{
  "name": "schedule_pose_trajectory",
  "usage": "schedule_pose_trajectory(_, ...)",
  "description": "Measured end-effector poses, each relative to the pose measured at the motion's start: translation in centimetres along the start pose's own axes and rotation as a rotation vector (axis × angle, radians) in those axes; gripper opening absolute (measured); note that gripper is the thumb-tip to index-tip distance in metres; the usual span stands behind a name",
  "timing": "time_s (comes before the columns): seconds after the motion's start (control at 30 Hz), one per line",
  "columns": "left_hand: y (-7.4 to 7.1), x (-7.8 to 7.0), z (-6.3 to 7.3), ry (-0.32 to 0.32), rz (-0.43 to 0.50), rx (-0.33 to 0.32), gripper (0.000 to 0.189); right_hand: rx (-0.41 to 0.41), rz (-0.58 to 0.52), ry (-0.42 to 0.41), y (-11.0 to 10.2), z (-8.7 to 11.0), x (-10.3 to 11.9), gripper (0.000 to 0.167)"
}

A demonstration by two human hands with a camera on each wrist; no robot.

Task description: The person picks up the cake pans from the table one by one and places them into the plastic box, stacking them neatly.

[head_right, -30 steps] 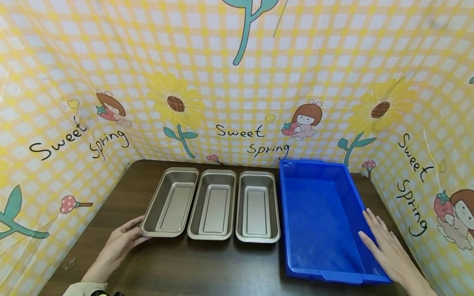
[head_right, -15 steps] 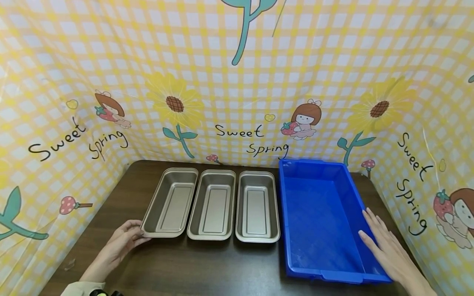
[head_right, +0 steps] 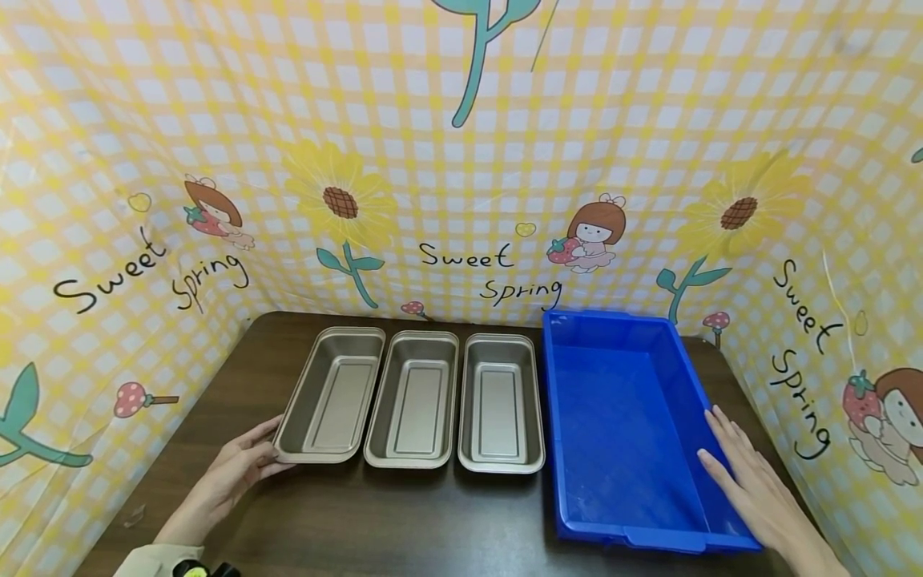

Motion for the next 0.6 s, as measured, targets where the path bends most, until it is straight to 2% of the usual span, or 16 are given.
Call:
schedule_pose_trajectory(0.23,-0.05,0.26,0.11,-0.040,0.042,-0.004,0.072,0.001,-0.009,-0.002,0.07,-0.04,-0.04,0.067)
schedule_pose_trajectory(0.5,-0.14,0.16,0.38,-0.057,0.088,-0.026,0.073,0.002,-0.024,-0.008,0.16,-0.01,-0.09,0.067)
schedule_pose_trajectory(0.6,-0.44,-0.10,0.67,-0.040,0.082,-0.052,0.071,0.017,-0.031,0.002,0.13,-0.03,-0.18,0.067)
Point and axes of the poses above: each hand's wrist, its own z-axis away from the middle knuckle, its own y-axis out of the palm, x = y × z, the point moved 6 cm from there along -z, towards the middle knuckle, and after that the axes turned 15 degrees about z, right-handed, at the moved point
